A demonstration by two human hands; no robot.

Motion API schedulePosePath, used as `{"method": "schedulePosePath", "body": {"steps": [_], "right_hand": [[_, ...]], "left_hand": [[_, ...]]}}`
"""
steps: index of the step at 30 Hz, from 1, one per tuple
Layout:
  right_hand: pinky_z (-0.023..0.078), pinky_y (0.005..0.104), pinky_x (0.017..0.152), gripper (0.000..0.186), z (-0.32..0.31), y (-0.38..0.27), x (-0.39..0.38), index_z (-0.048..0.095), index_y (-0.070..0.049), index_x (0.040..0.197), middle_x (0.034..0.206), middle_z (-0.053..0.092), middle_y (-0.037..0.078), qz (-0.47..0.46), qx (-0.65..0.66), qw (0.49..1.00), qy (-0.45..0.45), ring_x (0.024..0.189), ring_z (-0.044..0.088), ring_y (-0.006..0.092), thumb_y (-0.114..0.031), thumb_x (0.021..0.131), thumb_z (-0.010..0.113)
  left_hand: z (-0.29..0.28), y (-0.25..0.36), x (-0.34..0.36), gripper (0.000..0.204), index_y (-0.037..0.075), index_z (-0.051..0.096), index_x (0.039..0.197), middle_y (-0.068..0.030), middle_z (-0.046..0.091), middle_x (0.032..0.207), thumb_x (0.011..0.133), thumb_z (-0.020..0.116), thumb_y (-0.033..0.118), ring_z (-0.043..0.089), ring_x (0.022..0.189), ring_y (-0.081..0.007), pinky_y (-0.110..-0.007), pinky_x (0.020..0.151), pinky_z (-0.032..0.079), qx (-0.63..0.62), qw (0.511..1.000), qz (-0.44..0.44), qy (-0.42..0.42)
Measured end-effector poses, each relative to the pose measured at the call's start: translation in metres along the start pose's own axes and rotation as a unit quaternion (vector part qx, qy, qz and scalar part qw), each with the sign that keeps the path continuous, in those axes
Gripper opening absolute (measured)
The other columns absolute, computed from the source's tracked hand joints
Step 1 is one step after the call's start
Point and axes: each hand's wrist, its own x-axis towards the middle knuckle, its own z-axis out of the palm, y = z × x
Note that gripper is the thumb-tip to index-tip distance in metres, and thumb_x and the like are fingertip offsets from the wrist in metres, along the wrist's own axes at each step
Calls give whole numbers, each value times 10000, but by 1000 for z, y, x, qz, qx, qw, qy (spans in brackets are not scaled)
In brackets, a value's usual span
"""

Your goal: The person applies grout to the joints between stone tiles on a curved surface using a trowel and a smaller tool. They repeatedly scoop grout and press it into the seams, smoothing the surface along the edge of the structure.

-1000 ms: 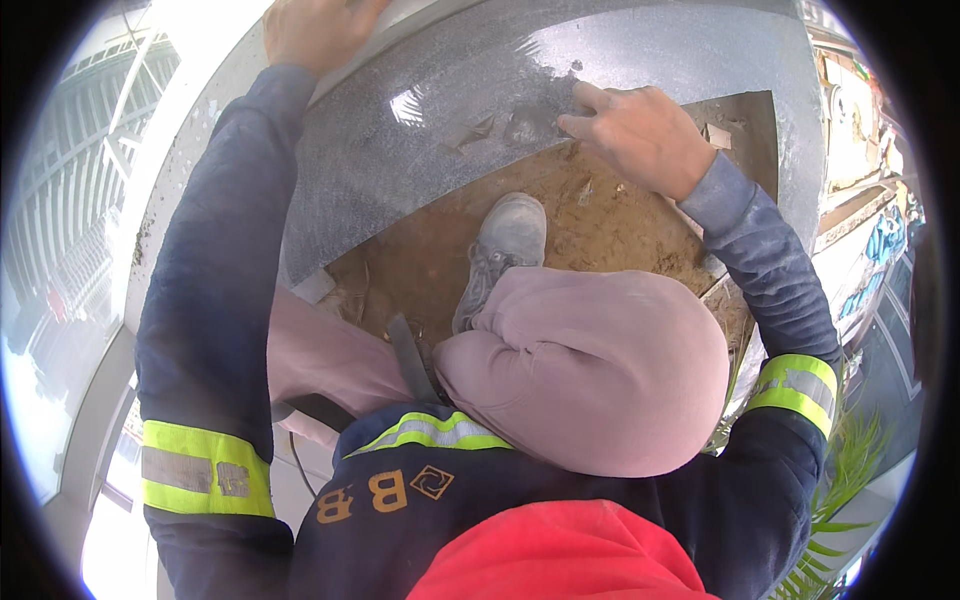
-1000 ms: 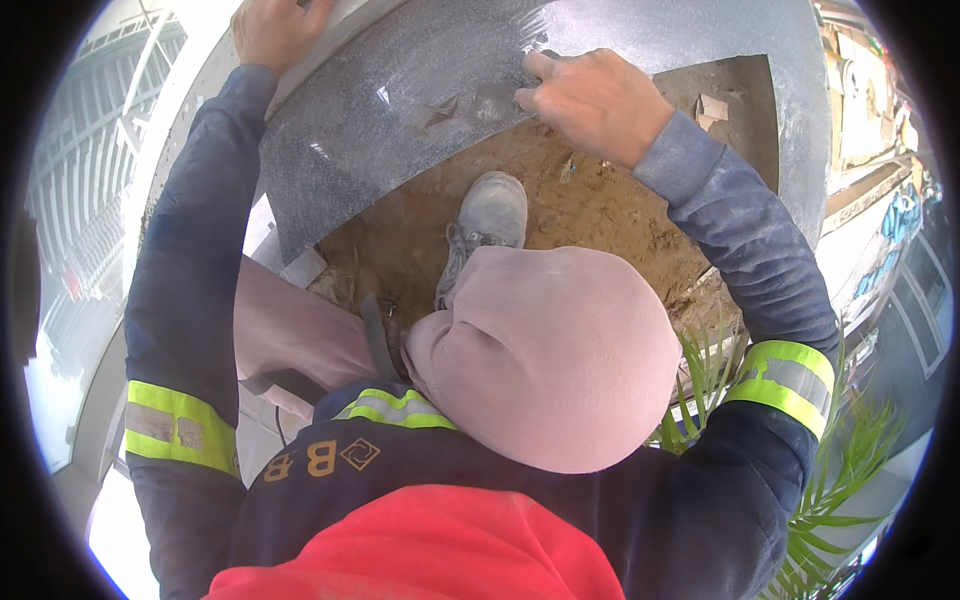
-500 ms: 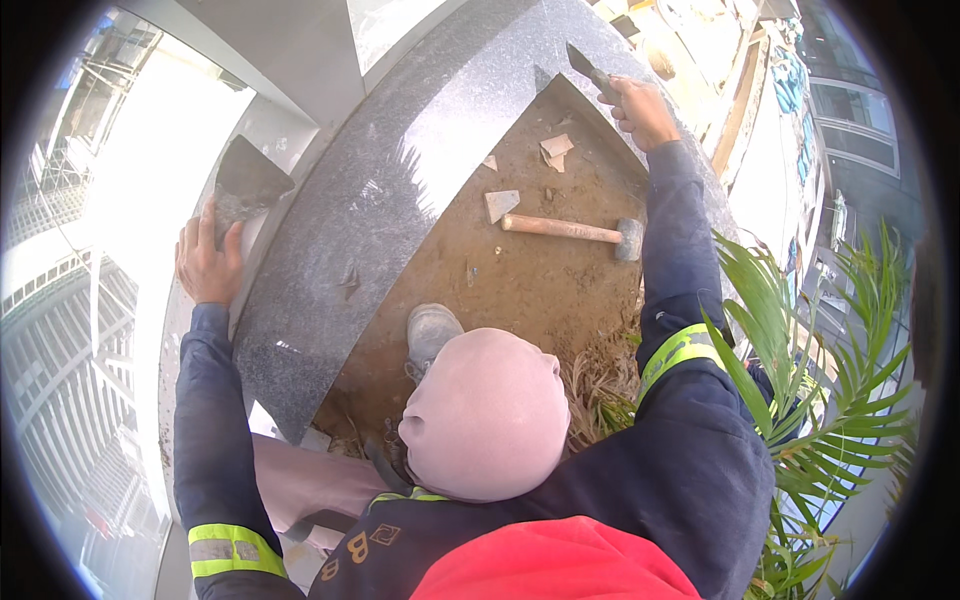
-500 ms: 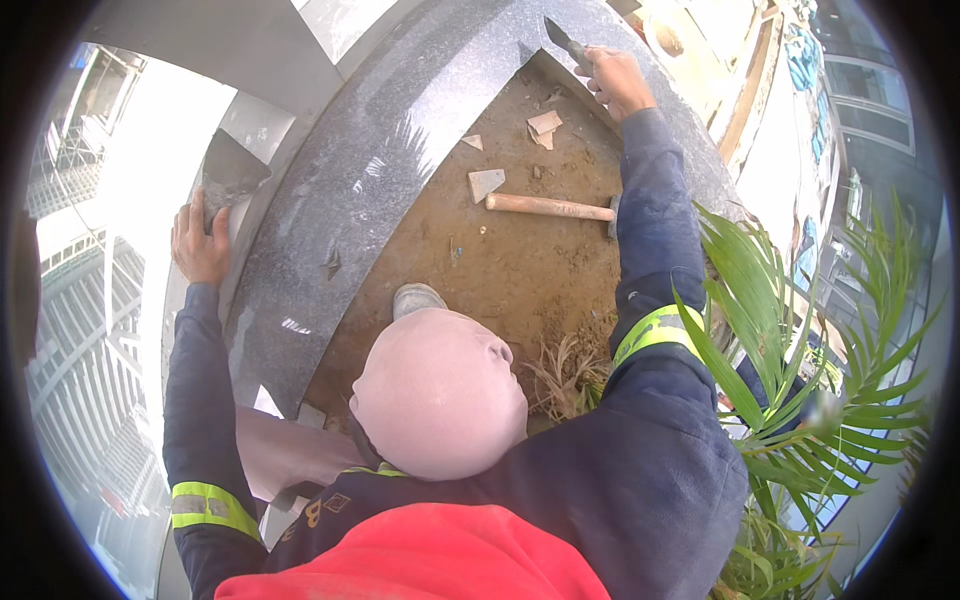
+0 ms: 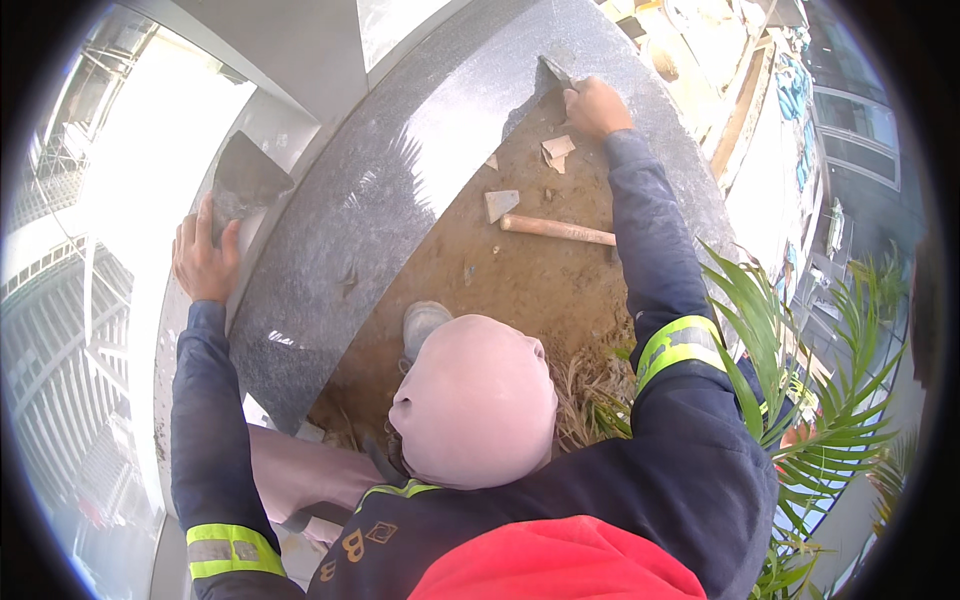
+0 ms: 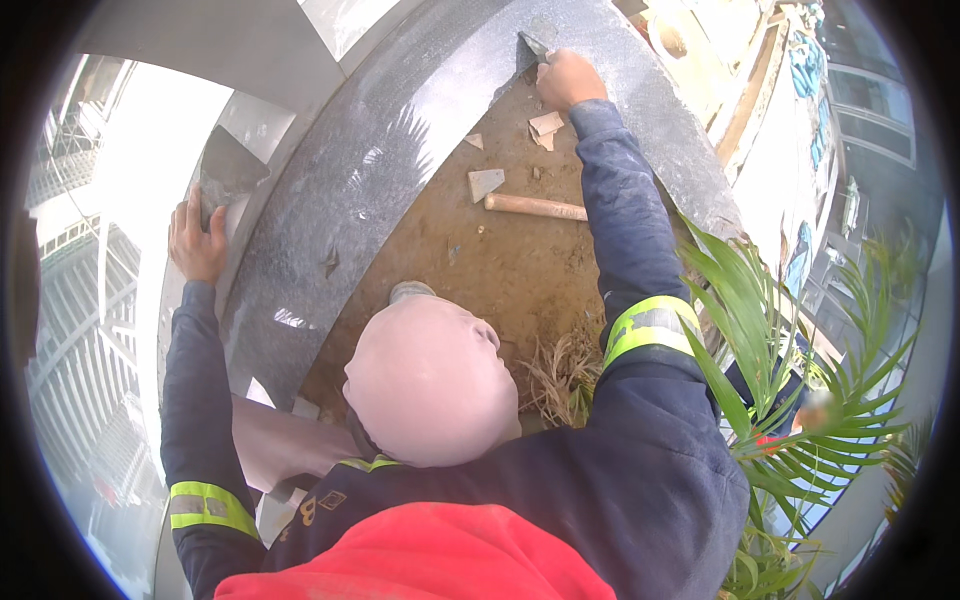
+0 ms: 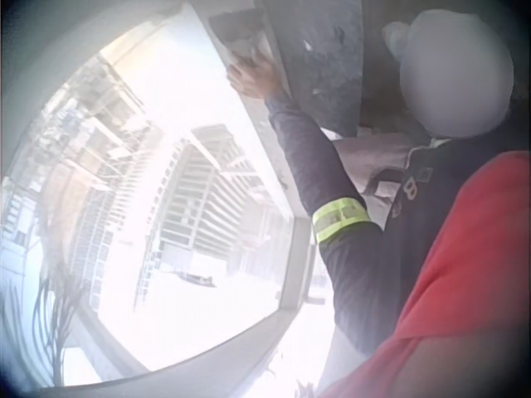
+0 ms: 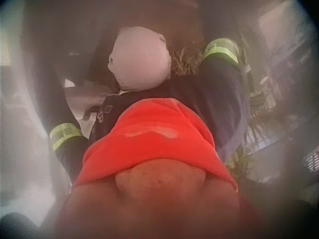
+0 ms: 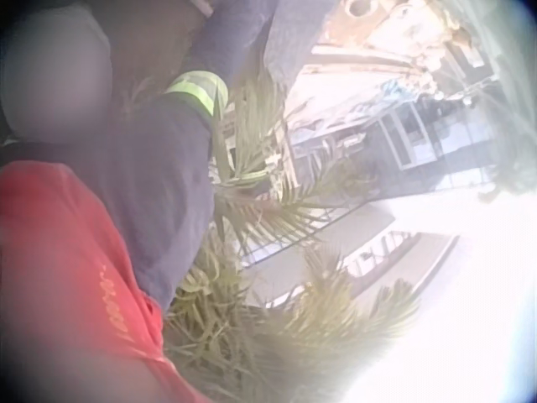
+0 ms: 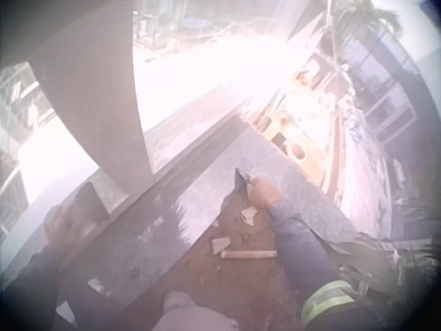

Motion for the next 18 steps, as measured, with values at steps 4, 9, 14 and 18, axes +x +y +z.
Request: {"method": "schedulePosePath", "body": {"steps": [4, 9, 14, 18], "right_hand": [[519, 481, 976, 357, -42, 17, 23, 739, -55, 1173, 1110, 718, 248, -29, 53, 998, 30, 1090, 670, 433, -300, 984, 560], [515, 482, 994, 360, 1, 26, 7, 740, -26, 1150, 1125, 707, 276, 19, 2, 1000, 6, 1102, 665, 440, -283, 984, 550], [512, 453, 1015, 387, -40, 28, 5, 726, -55, 1229, 1161, 714, 242, -81, 20, 995, -54, 1114, 668, 431, -305, 981, 568], [530, 461, 963, 394, -37, 32, 13, 715, -67, 1255, 1096, 725, 246, 2, 74, 996, 41, 1045, 688, 434, -309, 986, 560]], "left_hand": [[-2, 0, -2, 552, 149, 588, 1426, -59, 625, 965, 915, 736, 294, 623, 902, -245, -403, 799, 505, -14, 1000, -1, 6], [-1, 6, 3, 540, 143, 586, 1427, -60, 626, 984, 931, 722, 310, 624, 915, -245, -400, 807, 510, -13, 1000, -12, -18], [-1, -1, -1, 525, 143, 592, 1421, -56, 623, 978, 942, 710, 321, 623, 910, -242, -397, 803, 510, -12, 1000, 0, 9], [-1, 5, 2, 525, 145, 592, 1421, -55, 623, 975, 942, 709, 325, 624, 908, -245, -400, 803, 511, -24, 1000, 0, 3]]}}
